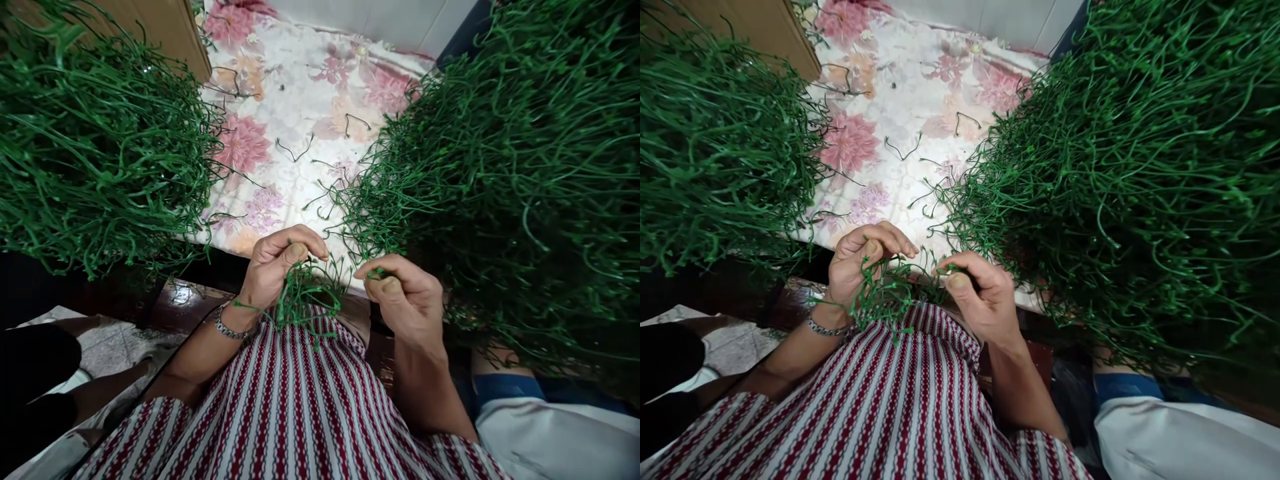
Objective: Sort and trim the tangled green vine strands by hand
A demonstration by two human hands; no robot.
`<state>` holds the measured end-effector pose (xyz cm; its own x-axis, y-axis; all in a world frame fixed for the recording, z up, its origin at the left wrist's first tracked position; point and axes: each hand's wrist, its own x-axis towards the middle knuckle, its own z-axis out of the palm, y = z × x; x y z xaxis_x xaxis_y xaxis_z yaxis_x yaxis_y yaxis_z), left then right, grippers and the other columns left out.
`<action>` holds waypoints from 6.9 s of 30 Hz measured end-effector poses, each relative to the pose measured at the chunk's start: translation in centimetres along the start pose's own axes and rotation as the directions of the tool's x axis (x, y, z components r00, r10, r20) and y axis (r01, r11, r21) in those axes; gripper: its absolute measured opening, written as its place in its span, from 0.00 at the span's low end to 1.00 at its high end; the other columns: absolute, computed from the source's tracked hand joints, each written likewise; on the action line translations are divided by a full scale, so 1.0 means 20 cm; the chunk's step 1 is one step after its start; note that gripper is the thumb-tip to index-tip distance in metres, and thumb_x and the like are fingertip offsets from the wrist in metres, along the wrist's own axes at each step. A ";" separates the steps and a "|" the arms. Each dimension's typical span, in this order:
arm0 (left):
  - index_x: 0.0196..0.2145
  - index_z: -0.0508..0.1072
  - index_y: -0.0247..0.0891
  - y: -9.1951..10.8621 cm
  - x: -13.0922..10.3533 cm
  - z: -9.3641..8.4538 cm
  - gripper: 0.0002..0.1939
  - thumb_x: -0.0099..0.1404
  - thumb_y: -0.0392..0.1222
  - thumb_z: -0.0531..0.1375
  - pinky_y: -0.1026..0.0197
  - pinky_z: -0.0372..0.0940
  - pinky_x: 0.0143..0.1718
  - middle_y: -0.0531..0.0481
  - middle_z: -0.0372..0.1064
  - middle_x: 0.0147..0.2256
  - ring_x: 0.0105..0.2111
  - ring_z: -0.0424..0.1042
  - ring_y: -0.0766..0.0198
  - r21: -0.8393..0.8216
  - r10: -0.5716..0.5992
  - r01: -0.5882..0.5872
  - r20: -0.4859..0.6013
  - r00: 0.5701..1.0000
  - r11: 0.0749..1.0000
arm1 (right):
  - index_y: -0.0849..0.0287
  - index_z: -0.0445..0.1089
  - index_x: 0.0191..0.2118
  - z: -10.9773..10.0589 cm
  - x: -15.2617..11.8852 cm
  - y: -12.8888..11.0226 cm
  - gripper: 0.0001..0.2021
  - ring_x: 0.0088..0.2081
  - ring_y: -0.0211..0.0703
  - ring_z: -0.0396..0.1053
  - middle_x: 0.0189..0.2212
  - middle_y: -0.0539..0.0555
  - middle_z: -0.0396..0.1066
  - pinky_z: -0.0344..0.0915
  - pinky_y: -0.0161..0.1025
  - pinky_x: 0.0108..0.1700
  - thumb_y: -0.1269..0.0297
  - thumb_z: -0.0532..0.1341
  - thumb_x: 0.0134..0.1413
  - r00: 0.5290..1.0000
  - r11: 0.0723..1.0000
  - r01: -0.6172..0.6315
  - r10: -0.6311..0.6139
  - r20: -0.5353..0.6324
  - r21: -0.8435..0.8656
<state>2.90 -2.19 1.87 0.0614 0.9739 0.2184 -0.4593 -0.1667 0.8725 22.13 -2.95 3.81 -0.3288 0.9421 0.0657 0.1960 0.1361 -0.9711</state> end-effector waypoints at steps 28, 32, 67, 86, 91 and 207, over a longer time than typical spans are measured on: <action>0.27 0.70 0.36 -0.11 -0.09 0.30 0.07 0.61 0.39 0.56 0.61 0.61 0.30 0.47 0.64 0.25 0.28 0.65 0.64 0.343 0.176 -0.256 0.247 0.953 0.904 | 0.59 0.64 0.25 0.05 -0.22 0.14 0.07 0.23 0.36 0.60 0.20 0.47 0.62 0.57 0.33 0.27 0.68 0.56 0.53 0.988 0.979 0.151 -0.150 0.018 -0.137; 0.24 0.68 0.37 -0.15 -0.11 0.33 0.10 0.62 0.42 0.55 0.60 0.61 0.29 0.47 0.64 0.23 0.27 0.64 0.63 0.343 0.157 -0.224 0.213 0.964 0.912 | 0.59 0.66 0.28 0.04 -0.24 0.13 0.06 0.24 0.37 0.63 0.21 0.48 0.64 0.59 0.33 0.27 0.66 0.56 0.54 0.989 0.977 0.146 -0.150 -0.011 -0.158; 0.23 0.67 0.33 -0.14 -0.11 0.58 0.14 0.63 0.43 0.55 0.64 0.56 0.32 0.50 0.61 0.24 0.28 0.61 0.68 0.442 0.015 -0.032 0.042 0.999 0.896 | 0.61 0.64 0.26 -0.17 -0.28 0.18 0.10 0.22 0.33 0.59 0.19 0.46 0.61 0.57 0.28 0.25 0.64 0.54 0.56 0.972 0.960 0.218 -0.230 -0.054 -0.174; 0.25 0.70 0.35 0.16 0.19 0.44 0.11 0.63 0.42 0.55 0.63 0.61 0.29 0.51 0.65 0.23 0.24 0.66 0.68 0.186 0.352 -0.321 -0.173 0.920 0.929 | 0.57 0.67 0.34 -0.20 -0.04 -0.09 0.06 0.20 0.32 0.60 0.20 0.46 0.66 0.59 0.29 0.24 0.65 0.54 0.57 0.888 0.885 0.288 -0.389 -0.243 -0.365; 0.27 0.70 0.40 0.29 0.32 0.28 0.11 0.63 0.47 0.55 0.58 0.66 0.31 0.53 0.65 0.23 0.26 0.68 0.64 0.333 0.736 -0.665 -0.174 0.654 0.669 | 0.58 0.68 0.35 -0.13 0.14 -0.17 0.08 0.22 0.34 0.62 0.24 0.50 0.69 0.60 0.32 0.26 0.60 0.56 0.57 0.831 0.875 0.307 -0.438 -0.342 -0.374; 0.29 0.65 0.36 0.09 -0.02 0.01 0.06 0.61 0.29 0.52 0.59 0.59 0.35 0.50 0.65 0.28 0.31 0.64 0.64 0.767 0.074 -0.355 0.376 0.924 0.535 | 0.60 0.62 0.30 0.06 0.14 0.04 0.06 0.30 0.36 0.63 0.27 0.50 0.65 0.60 0.34 0.33 0.67 0.61 0.51 0.910 0.869 0.411 -0.374 0.179 -0.275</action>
<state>2.27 -2.84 3.40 0.3560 0.8296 0.4302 0.4120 -0.5525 0.7246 20.25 -0.62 2.97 -0.5377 0.7518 0.3816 0.2894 0.5897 -0.7540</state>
